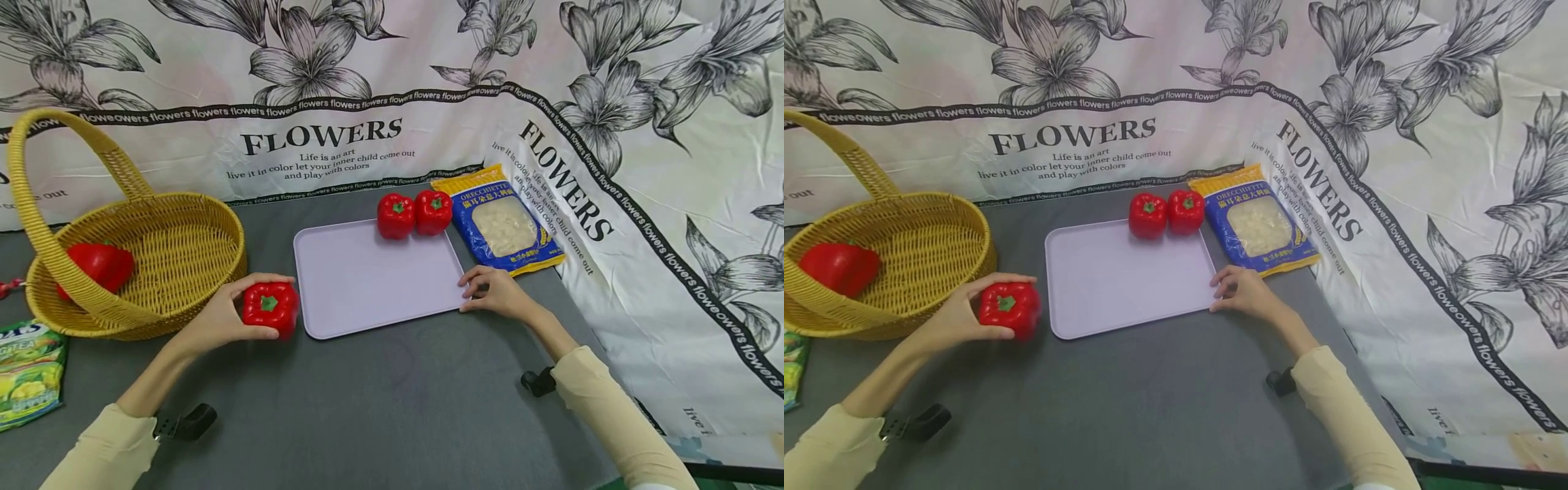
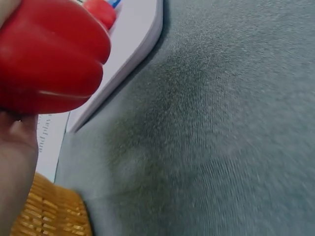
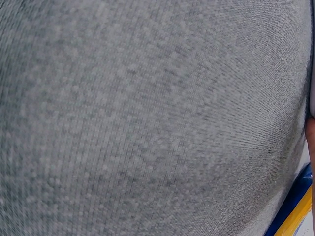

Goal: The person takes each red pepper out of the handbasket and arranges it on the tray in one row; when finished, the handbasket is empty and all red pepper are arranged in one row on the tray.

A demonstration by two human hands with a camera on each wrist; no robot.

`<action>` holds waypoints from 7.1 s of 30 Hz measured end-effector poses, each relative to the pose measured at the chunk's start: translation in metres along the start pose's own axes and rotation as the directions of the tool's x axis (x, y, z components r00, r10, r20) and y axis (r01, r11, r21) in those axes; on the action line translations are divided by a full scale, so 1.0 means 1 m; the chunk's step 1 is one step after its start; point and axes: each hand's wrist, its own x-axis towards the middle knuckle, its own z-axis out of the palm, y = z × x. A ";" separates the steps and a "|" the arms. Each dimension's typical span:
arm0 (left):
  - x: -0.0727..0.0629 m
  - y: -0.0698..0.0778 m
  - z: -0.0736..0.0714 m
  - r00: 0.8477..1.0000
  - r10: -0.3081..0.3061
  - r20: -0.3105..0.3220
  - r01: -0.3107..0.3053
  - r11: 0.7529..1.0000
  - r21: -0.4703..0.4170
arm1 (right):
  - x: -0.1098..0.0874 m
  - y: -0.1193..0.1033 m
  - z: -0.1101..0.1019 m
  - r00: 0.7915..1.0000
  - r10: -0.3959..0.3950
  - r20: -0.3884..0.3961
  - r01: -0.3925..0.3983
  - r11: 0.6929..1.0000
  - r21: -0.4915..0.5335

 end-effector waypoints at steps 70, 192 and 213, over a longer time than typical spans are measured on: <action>0.171 -0.012 0.019 0.981 -0.074 -0.179 0.078 0.997 0.017 | -0.001 0.003 0.001 1.000 -0.017 -0.012 0.017 1.000 0.000; 0.150 0.001 0.013 0.962 0.026 -0.272 -0.046 0.997 -0.068 | -0.003 0.002 0.000 1.000 0.008 -0.020 -0.008 1.000 0.018; 0.032 0.093 -0.003 0.927 0.157 -0.342 -0.159 0.987 0.022 | -0.006 -0.036 -0.005 1.000 -0.016 -0.011 0.017 1.000 0.025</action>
